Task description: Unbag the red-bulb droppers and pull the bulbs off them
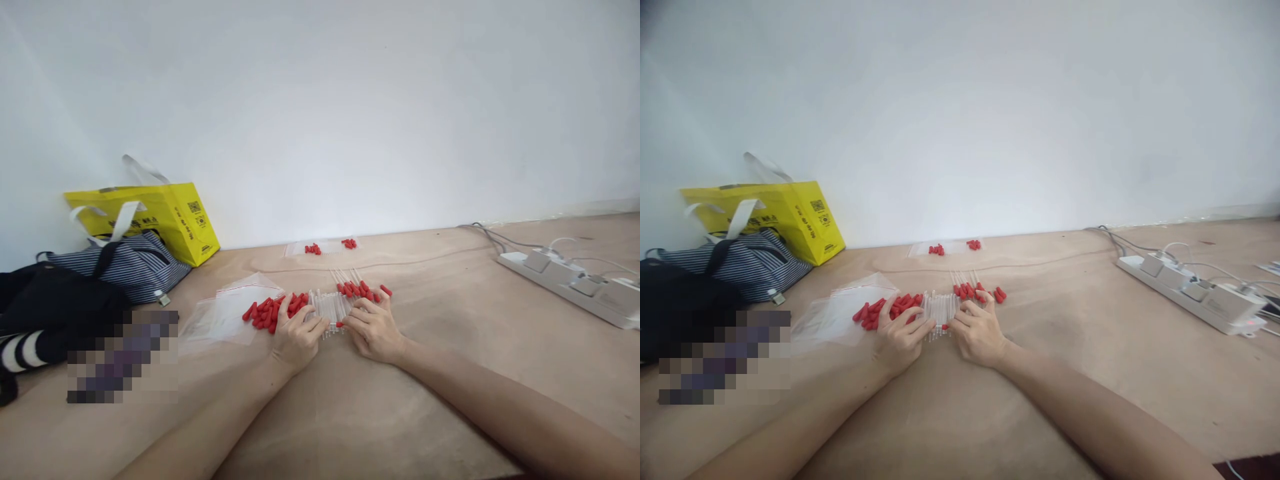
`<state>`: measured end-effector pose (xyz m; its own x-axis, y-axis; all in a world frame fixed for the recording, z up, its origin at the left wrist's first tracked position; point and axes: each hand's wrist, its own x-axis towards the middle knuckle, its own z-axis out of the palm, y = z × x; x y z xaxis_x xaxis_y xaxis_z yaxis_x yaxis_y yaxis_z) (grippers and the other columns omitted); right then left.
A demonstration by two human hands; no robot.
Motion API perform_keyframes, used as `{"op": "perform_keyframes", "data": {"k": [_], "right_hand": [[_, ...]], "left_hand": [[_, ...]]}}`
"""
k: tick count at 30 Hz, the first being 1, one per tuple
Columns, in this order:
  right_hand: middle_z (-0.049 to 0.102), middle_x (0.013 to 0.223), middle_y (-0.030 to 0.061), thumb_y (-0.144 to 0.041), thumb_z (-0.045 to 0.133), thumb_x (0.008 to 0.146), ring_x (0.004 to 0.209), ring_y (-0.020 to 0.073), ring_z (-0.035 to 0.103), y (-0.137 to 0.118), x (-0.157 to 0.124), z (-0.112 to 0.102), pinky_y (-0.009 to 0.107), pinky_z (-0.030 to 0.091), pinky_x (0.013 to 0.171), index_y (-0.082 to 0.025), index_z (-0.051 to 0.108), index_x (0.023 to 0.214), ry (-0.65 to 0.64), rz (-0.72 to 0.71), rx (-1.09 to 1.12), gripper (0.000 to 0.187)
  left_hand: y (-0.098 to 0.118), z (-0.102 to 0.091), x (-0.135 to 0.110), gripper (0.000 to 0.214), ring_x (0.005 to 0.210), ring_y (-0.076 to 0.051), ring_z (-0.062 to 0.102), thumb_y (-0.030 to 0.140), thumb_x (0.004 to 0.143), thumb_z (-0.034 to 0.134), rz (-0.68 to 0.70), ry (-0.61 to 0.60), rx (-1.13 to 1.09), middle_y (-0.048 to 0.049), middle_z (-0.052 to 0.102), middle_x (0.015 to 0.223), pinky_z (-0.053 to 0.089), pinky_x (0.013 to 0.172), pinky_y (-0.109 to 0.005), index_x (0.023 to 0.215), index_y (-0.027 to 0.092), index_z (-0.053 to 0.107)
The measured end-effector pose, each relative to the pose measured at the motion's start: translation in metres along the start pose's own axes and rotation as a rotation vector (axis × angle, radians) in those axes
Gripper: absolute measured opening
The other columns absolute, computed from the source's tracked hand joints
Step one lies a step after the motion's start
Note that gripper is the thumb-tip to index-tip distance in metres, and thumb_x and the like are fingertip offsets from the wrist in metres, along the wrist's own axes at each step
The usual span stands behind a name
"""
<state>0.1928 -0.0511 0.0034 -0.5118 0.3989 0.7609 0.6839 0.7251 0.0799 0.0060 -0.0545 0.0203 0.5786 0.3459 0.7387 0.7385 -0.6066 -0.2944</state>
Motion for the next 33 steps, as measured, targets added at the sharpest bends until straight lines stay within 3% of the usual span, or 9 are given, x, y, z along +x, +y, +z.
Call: {"op": "perform_keyframes", "data": {"k": [5,9,12,17,21,26,28,31,33], "right_hand": [[0.055,0.062,-0.0010,-0.018,0.043,0.076,0.075,0.0147,0.047,0.005,-0.005,-0.002,0.039,0.017,0.088,-0.019,0.056,0.069,0.003,0.054,0.013,0.015],[0.061,0.072,0.0002,-0.025,0.045,0.081,0.075,0.0147,0.049,0.025,-0.009,-0.006,0.037,0.018,0.086,-0.021,0.061,0.075,0.053,0.248,-0.017,0.017],[0.063,0.076,0.0015,-0.031,0.046,0.082,0.077,0.0166,0.050,0.045,-0.010,-0.008,0.037,0.019,0.083,-0.023,0.062,0.079,0.053,0.438,-0.088,0.019],[0.062,0.065,0.0017,-0.043,0.048,0.077,0.071,0.0189,0.051,0.068,-0.013,-0.004,0.037,0.020,0.078,-0.020,0.059,0.071,-0.028,0.706,-0.211,0.026],[0.061,0.063,0.0017,-0.048,0.047,0.077,0.069,0.0186,0.049,0.071,-0.015,-0.001,0.037,0.021,0.076,-0.020,0.056,0.065,-0.065,0.695,-0.229,0.031],[0.063,0.070,0.0046,-0.044,0.046,0.078,0.074,0.0193,0.048,0.069,-0.008,-0.002,0.037,0.022,0.075,-0.020,0.059,0.062,-0.053,0.664,-0.232,0.031],[0.064,0.077,0.0059,-0.039,0.046,0.078,0.079,0.0209,0.049,0.069,0.002,-0.002,0.038,0.023,0.076,-0.020,0.061,0.065,-0.149,0.723,-0.200,0.027],[0.064,0.086,0.0073,-0.038,0.047,0.076,0.090,0.0247,0.050,0.074,0.022,0.001,0.042,0.025,0.079,-0.022,0.064,0.071,-0.396,0.907,-0.139,0.024],[0.065,0.079,0.0084,-0.040,0.050,0.073,0.089,0.0266,0.052,0.080,0.035,0.006,0.045,0.027,0.079,-0.021,0.065,0.068,-0.471,0.984,-0.125,0.025]], "left_hand": [[-0.006,-0.002,-0.004,0.016,0.074,-0.015,0.059,0.016,0.080,0.048,-0.039,0.015,-0.008,0.0054,0.066,0.062,0.023,0.096,-0.048,0.075,0.024,0.060],[-0.019,-0.008,-0.004,0.017,0.077,-0.018,0.057,0.021,0.081,0.048,-0.216,-0.027,-0.013,0.0018,0.067,0.070,0.032,0.084,-0.044,0.071,0.023,0.062],[-0.028,-0.009,0.006,0.021,0.077,-0.018,0.056,0.024,0.082,0.044,-0.369,-0.157,-0.099,-0.0028,0.066,0.077,0.041,0.071,-0.033,0.073,0.020,0.063],[-0.033,0.001,0.036,0.020,0.059,-0.014,0.059,0.022,0.078,0.045,-0.571,-0.537,-0.218,-0.0010,0.066,0.064,0.040,0.052,-0.022,0.069,0.018,0.062],[-0.030,0.017,0.051,0.022,0.047,-0.014,0.057,0.020,0.072,0.048,-0.569,-0.592,-0.146,-0.0020,0.061,0.050,0.035,0.043,-0.021,0.053,0.017,0.058],[-0.027,0.030,0.055,0.013,0.050,-0.017,0.059,0.016,0.066,0.051,-0.534,-0.614,-0.055,-0.0062,0.063,0.054,0.037,0.044,-0.023,0.055,0.016,0.059],[-0.027,0.032,0.054,0.012,0.052,-0.018,0.060,0.014,0.065,0.051,-0.529,-0.617,-0.029,-0.0082,0.064,0.056,0.038,0.045,-0.023,0.057,0.015,0.060],[-0.026,0.034,0.051,0.012,0.056,-0.020,0.062,0.012,0.066,0.050,-0.518,-0.603,-0.002,-0.0102,0.065,0.059,0.040,0.048,-0.025,0.061,0.014,0.060],[-0.025,0.033,0.048,0.012,0.060,-0.021,0.063,0.014,0.069,0.049,-0.510,-0.576,0.013,-0.0112,0.066,0.064,0.042,0.051,-0.027,0.066,0.014,0.061]]}}
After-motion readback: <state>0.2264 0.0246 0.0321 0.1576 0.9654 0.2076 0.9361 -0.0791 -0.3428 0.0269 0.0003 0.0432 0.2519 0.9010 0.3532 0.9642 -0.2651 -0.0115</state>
